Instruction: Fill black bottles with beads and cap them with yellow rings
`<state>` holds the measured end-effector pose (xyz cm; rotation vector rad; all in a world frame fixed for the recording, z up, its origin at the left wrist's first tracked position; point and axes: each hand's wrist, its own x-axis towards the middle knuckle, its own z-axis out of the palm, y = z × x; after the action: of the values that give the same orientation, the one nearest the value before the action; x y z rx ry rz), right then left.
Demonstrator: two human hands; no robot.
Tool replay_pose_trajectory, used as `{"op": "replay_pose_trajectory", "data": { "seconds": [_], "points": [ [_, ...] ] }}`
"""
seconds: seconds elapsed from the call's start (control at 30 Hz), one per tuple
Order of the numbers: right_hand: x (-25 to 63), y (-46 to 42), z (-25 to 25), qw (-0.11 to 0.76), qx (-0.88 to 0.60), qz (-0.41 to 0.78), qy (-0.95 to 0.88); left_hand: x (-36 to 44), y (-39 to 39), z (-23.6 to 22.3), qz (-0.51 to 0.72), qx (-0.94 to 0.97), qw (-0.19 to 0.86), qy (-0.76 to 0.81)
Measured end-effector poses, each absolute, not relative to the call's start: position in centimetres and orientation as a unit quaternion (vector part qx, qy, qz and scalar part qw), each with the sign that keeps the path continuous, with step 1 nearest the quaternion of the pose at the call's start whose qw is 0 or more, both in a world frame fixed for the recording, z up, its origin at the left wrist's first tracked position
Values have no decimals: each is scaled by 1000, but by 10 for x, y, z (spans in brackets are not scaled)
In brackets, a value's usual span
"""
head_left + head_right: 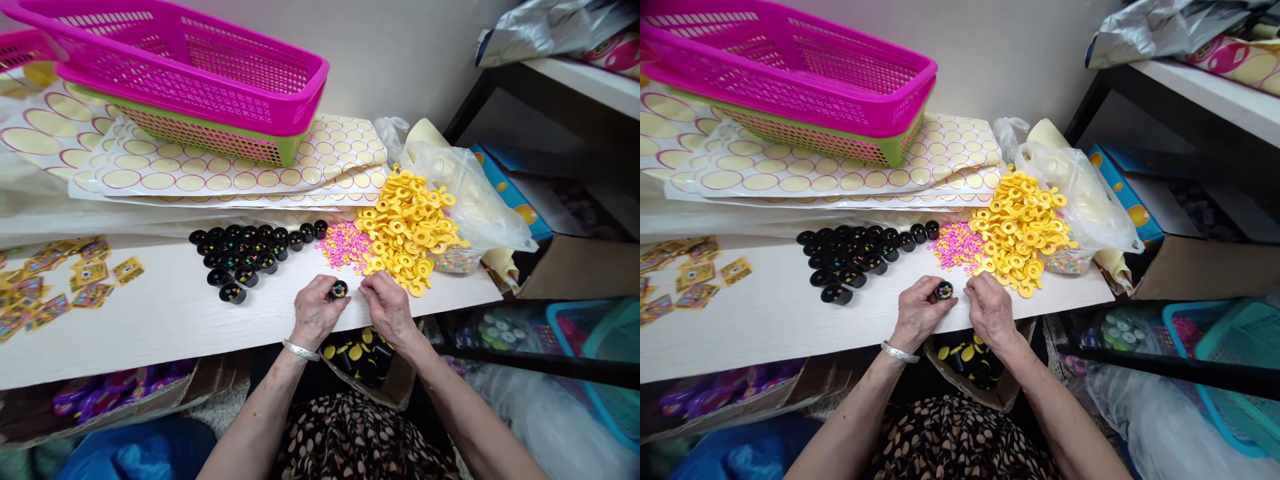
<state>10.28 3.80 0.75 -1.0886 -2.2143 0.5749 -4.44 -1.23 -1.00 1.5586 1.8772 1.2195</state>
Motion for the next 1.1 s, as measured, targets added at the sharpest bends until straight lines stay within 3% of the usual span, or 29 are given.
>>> {"op": "replay_pose_trajectory", "data": {
  "seconds": [0.07,0.3,0.63,0.93,1.1],
  "points": [
    [95,40,16,311,-375,217,-846,-44,-12,-9,433,559,204,677],
    [77,43,32,189,-335,125,-915,-42,-14,-6,427,561,207,678],
    [69,42,37,110,-312,25,-943,-43,-15,-6,436,563,205,672],
    [76,45,27,155,-269,53,-949,-42,-13,-6,428,567,204,674],
    [72,46,30,128,-279,53,-950,-42,-14,-5,435,564,199,673]
  ]
}}
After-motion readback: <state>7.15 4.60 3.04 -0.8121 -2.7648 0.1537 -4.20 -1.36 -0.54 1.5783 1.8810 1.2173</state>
